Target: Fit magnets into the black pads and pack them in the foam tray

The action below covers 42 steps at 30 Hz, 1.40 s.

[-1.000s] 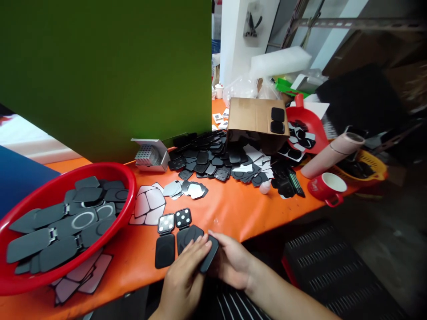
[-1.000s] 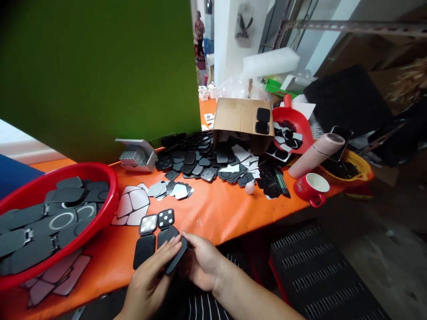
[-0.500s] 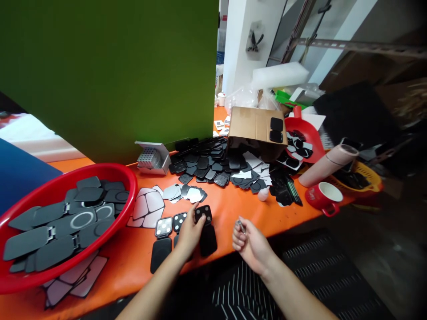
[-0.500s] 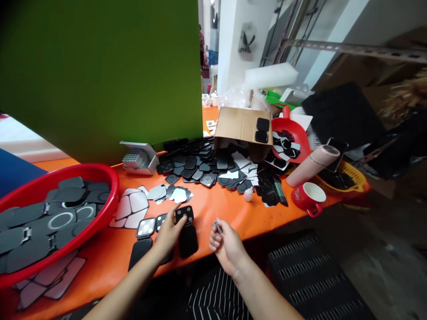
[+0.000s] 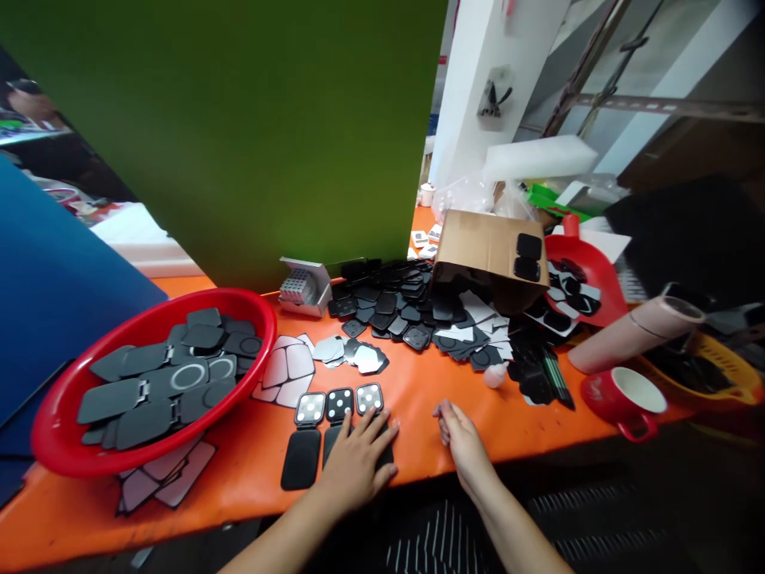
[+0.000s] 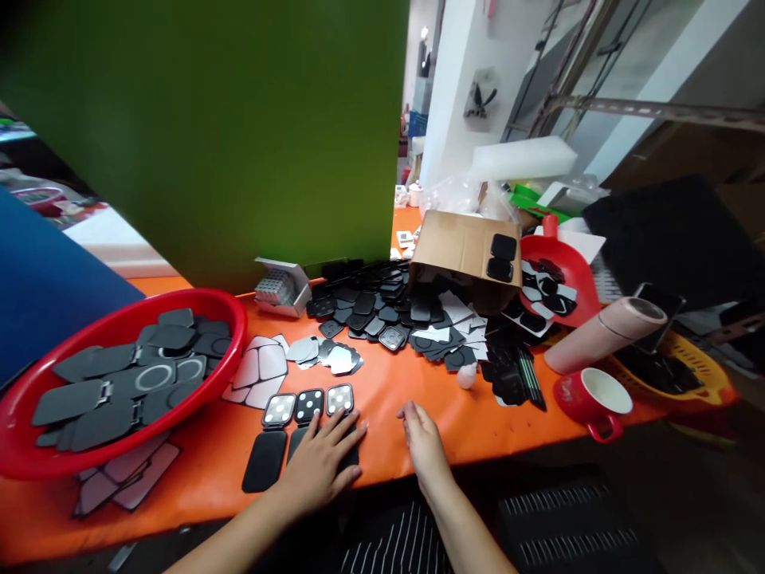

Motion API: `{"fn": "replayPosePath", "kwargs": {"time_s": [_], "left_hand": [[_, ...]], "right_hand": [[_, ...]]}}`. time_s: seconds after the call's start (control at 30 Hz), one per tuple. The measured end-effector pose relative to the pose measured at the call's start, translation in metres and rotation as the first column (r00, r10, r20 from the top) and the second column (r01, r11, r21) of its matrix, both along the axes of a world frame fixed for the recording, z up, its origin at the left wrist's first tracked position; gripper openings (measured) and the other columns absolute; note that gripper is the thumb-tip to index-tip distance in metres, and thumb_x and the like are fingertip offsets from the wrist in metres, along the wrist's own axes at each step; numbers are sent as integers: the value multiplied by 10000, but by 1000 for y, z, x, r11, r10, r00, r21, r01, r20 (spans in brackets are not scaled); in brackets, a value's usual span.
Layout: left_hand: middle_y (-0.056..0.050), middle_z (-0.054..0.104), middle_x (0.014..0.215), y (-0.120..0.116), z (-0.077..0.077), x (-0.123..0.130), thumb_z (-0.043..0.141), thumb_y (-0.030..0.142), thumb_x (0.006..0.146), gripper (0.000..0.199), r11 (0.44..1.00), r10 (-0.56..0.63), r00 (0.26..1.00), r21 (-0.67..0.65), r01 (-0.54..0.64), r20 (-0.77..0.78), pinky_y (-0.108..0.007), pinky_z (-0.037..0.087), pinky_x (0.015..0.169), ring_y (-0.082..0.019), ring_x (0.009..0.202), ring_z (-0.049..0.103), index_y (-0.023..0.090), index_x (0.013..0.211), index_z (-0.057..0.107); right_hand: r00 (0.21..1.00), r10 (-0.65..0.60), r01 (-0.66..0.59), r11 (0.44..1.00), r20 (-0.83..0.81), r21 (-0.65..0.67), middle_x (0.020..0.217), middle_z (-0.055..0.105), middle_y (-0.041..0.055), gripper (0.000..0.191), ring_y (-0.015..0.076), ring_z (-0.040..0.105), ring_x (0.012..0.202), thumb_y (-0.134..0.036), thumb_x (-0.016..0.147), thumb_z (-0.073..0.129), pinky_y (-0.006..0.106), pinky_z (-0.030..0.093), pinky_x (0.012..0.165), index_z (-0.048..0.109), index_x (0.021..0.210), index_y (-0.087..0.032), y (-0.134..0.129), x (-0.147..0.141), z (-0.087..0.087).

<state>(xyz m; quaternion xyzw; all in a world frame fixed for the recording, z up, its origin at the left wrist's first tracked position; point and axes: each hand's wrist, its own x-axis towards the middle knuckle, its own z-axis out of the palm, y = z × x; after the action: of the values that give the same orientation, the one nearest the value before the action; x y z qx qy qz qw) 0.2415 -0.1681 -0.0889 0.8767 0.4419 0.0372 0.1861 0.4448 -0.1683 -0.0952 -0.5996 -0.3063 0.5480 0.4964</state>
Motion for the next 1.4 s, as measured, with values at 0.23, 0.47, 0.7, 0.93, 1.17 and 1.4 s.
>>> {"fn": "replayPosePath", "kwargs": {"time_s": [0.23, 0.47, 0.7, 0.93, 1.17, 1.4], "left_hand": [[-2, 219, 1425, -3, 9, -14, 493, 426, 759, 615, 1000, -15, 1000, 5, 15, 14, -573, 138, 1007, -289, 1282, 199, 357, 1315, 240], [-58, 560, 1107, 122, 73, -77, 370, 303, 825, 295, 888, 377, 925, 266, -375, 47, -330, 374, 906, -203, 1029, 496, 235, 1012, 588], [-86, 570, 1040, 238, 99, -140, 394, 298, 781, 299, 745, 623, 782, 299, -597, 8, -314, 422, 803, -225, 946, 544, 194, 981, 590], [-96, 514, 1185, 280, 84, -142, 482, 458, 740, 480, 767, 627, 775, 230, -599, -72, -317, 387, 853, -241, 1062, 487, 208, 1149, 473], [-85, 560, 1036, 314, 67, -147, 482, 442, 792, 398, 727, 687, 715, 157, -669, -131, -387, 442, 761, -195, 899, 551, 142, 1051, 507], [-112, 445, 1231, 318, 57, -164, 524, 380, 776, 491, 804, 595, 800, 76, -590, -80, -437, 367, 885, -242, 1078, 458, 159, 1197, 401]], "right_hand": [[886, 81, -153, 981, 457, 121, 913, 596, 78, 419, 202, 533, 876, -550, 795, 353, 275, 396, 758, 534, 872, -181, 35, -7, -20], [778, 76, -195, 973, 624, 125, 1005, 596, 115, 413, 227, 552, 946, -501, 824, 309, 302, 429, 780, 523, 964, -177, 51, -13, -44], [801, 48, -118, 990, 596, 78, 1024, 601, 138, 498, 237, 573, 932, -564, 784, 330, 288, 459, 758, 520, 1007, -161, 49, -8, -62], [840, 189, -334, 919, 509, 208, 728, 602, 41, 316, 164, 580, 713, -428, 838, 309, 224, 442, 646, 519, 798, -196, 89, -50, -4], [511, 338, -713, 680, 791, 170, 799, 651, 10, 249, 140, 589, 735, -285, 824, 387, 194, 407, 633, 611, 908, -215, 225, -157, 65], [315, 206, -721, 686, 927, 92, 1062, 611, 26, 329, 174, 557, 953, -207, 830, 362, 245, 384, 796, 590, 1062, -256, 332, -209, 70]]}}
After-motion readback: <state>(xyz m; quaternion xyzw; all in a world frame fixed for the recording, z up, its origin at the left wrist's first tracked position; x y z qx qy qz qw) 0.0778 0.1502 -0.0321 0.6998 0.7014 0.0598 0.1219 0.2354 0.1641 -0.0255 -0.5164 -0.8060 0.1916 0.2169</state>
